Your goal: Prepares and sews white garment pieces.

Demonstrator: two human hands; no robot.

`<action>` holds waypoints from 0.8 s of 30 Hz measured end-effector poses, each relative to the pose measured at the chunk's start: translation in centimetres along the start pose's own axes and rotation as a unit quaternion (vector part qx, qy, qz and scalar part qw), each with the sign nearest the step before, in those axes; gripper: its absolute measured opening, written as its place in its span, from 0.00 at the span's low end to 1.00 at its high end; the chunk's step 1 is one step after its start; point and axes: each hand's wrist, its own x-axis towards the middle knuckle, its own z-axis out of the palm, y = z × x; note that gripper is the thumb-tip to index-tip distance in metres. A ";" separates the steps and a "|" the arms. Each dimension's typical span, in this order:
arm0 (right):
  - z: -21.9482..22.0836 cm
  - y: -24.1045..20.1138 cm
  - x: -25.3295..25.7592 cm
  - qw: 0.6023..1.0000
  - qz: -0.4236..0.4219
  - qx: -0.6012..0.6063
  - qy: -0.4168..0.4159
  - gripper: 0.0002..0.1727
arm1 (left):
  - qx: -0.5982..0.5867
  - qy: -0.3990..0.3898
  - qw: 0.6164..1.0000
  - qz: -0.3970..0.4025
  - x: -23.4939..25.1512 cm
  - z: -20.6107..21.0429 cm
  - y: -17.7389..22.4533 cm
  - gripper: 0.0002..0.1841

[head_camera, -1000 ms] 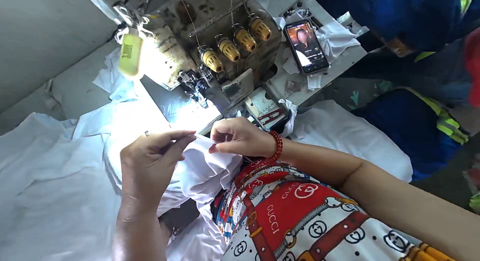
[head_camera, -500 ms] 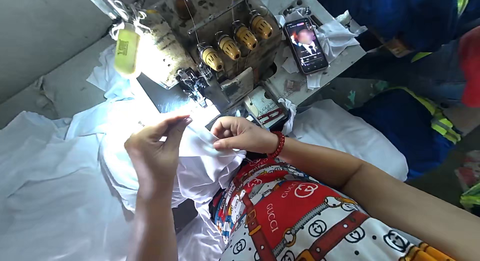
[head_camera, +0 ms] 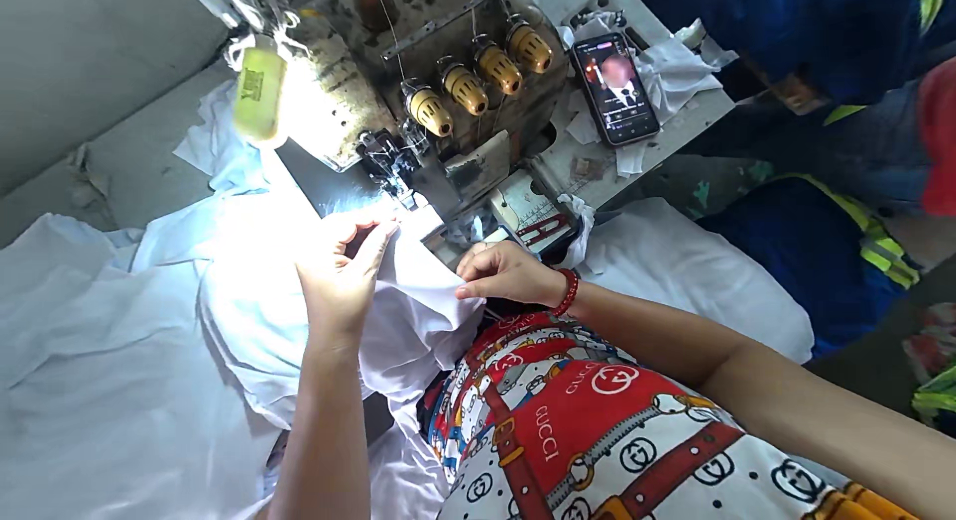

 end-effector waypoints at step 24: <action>-0.6 -0.7 -1.1 0.987 0.070 0.147 -0.004 0.04 | 0.021 0.017 1.000 0.009 0.7 1.0 -0.6 0.08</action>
